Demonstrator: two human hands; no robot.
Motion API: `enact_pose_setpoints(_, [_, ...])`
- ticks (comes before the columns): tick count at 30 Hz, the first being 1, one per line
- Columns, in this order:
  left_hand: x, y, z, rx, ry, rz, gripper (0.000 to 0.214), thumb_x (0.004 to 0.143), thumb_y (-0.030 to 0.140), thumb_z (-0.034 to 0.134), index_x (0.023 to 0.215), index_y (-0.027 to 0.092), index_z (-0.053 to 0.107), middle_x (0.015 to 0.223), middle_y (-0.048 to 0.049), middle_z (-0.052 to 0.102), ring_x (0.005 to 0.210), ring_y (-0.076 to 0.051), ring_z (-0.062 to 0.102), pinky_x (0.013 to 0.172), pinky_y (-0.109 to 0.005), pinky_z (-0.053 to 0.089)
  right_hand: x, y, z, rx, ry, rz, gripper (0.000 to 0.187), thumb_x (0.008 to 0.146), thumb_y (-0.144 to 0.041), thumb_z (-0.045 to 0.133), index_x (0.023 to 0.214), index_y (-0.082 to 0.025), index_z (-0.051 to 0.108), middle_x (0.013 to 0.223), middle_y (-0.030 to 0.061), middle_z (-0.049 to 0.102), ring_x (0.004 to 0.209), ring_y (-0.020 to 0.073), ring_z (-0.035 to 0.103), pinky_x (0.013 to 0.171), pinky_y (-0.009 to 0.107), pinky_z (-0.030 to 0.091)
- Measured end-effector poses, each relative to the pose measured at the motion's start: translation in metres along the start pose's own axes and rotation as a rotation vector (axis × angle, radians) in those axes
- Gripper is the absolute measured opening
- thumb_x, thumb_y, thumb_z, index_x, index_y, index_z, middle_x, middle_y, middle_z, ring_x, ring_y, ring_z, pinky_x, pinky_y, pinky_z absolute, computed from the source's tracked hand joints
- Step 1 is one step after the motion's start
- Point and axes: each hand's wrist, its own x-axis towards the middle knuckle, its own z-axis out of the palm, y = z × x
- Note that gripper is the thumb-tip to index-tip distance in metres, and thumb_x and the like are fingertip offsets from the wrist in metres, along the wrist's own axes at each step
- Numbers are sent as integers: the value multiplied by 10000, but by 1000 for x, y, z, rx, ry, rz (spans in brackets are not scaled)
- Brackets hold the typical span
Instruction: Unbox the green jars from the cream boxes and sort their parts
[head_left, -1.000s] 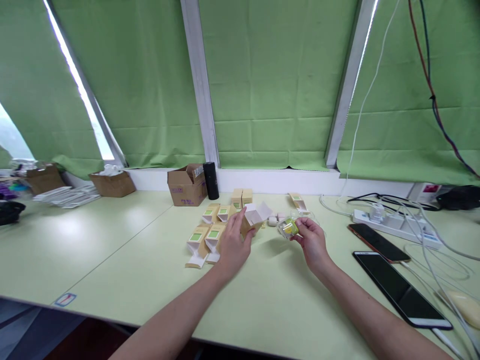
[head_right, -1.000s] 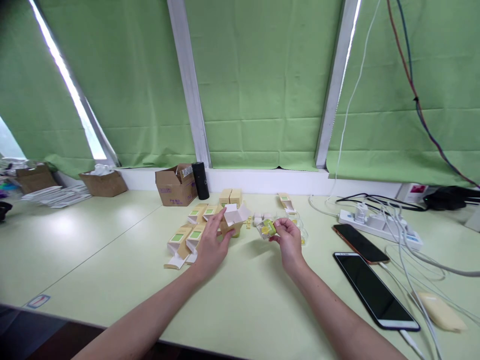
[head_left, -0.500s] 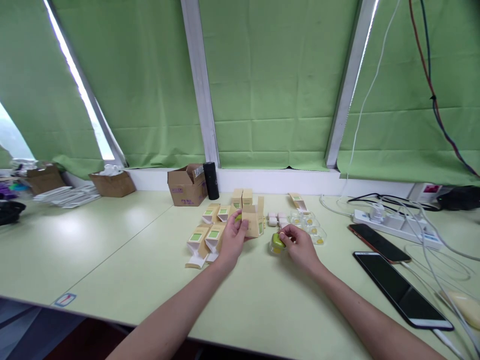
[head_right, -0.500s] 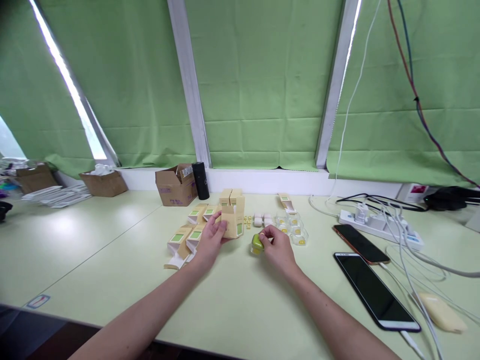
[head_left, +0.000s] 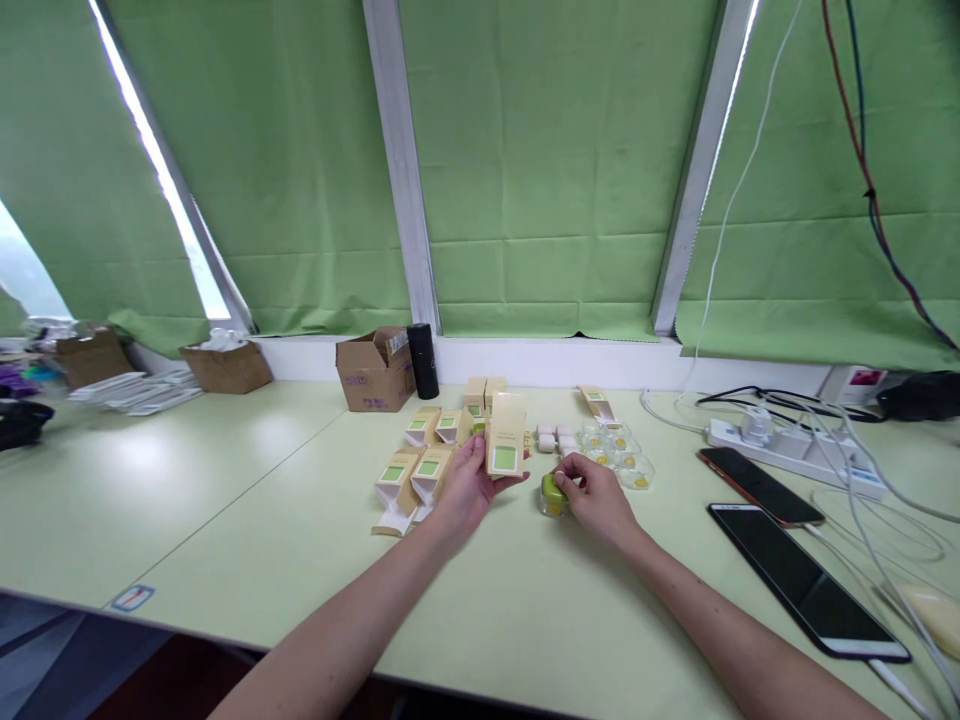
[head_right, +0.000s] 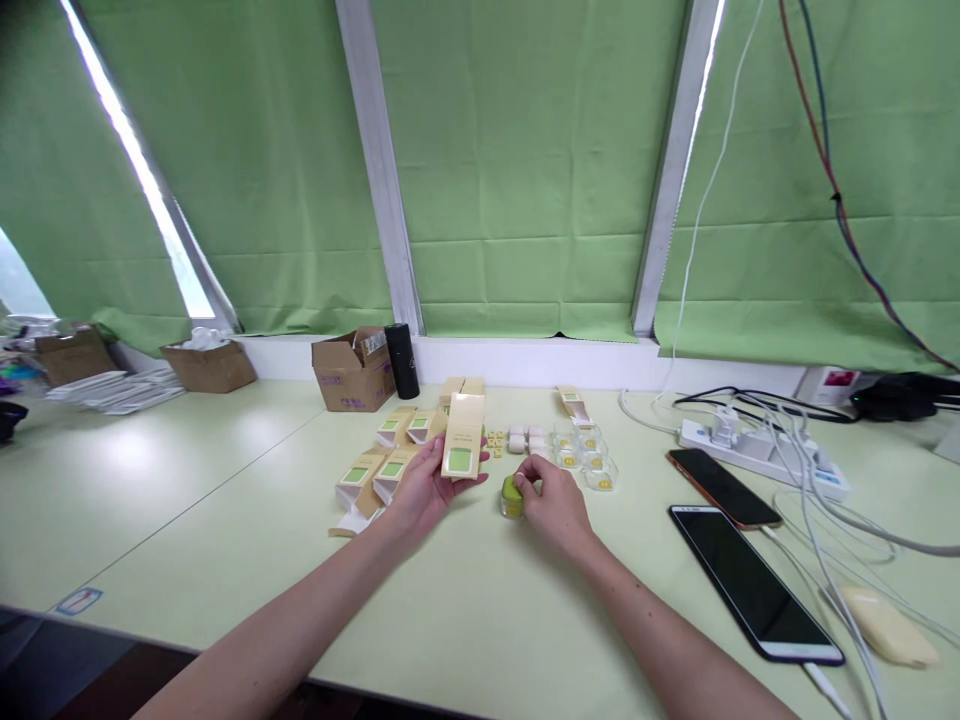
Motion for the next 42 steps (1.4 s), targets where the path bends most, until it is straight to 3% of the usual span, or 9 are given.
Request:
enact_pose_setpoints(4, [0, 0, 1, -17, -4, -29, 287, 1000, 323, 580, 1238, 164, 572, 1292, -180, 693, 1061, -331, 752, 847, -543, 648, -1, -1, 0, -20, -13, -13, 195, 882, -383, 542, 852, -252, 682, 842, 24, 749, 753, 218, 654, 661, 324, 451])
enact_pose_setpoints(11, [-1, -5, 2, -11, -26, -59, 323, 979, 355, 609, 1239, 166, 579, 1284, -186, 700, 1001, -336, 769, 761, -494, 666, -4, -15, -5, 51, 108, -112, 264, 895, -439, 616, 1062, -263, 718, 1139, 74, 724, 1103, 283, 625, 953, 445, 489])
enact_pose_setpoints(18, [-6, -9, 6, 42, -39, -39, 331, 964, 419, 647, 1188, 182, 588, 1178, -145, 731, 934, -304, 773, 748, -495, 672, -10, -34, -1, 184, 85, -102, 390, 886, -520, 669, 1172, -257, 702, 1146, 86, 720, 1165, 301, 595, 1052, 498, 449])
enact_pose_setpoints(28, [-15, -11, 14, 134, -129, -27, 490, 921, 553, 674, 1276, 237, 552, 1209, -112, 716, 956, -260, 748, 739, -424, 667, -7, -31, 0, 421, -55, -80, 407, 881, -554, 669, 1118, -229, 727, 1119, 94, 739, 1086, 293, 649, 981, 434, 484])
enact_pose_setpoints(33, [-14, -11, 13, 242, -106, -7, 527, 904, 608, 665, 1275, 251, 550, 1151, -87, 726, 936, -253, 740, 723, -395, 642, -6, -31, -2, 523, -90, -49, 447, 847, -604, 702, 1074, -219, 727, 1083, 93, 746, 1042, 283, 660, 947, 389, 500])
enact_pose_setpoints(36, [-14, -11, 11, 280, -123, 48, 517, 912, 616, 650, 1251, 236, 560, 1164, -94, 731, 997, -253, 725, 802, -384, 609, -4, -30, -3, 579, -75, -10, 484, 823, -640, 720, 1055, -215, 732, 1058, 96, 756, 1007, 284, 673, 900, 381, 520])
enact_pose_setpoints(42, [-17, -7, 9, 366, -272, 237, 515, 962, 580, 597, 1311, 207, 529, 1284, -143, 692, 1186, -290, 654, 1036, -455, 490, 0, -35, -9, 771, -18, 114, 557, 716, -686, 801, 1003, -211, 753, 1062, 108, 783, 1021, 314, 708, 905, 405, 546])
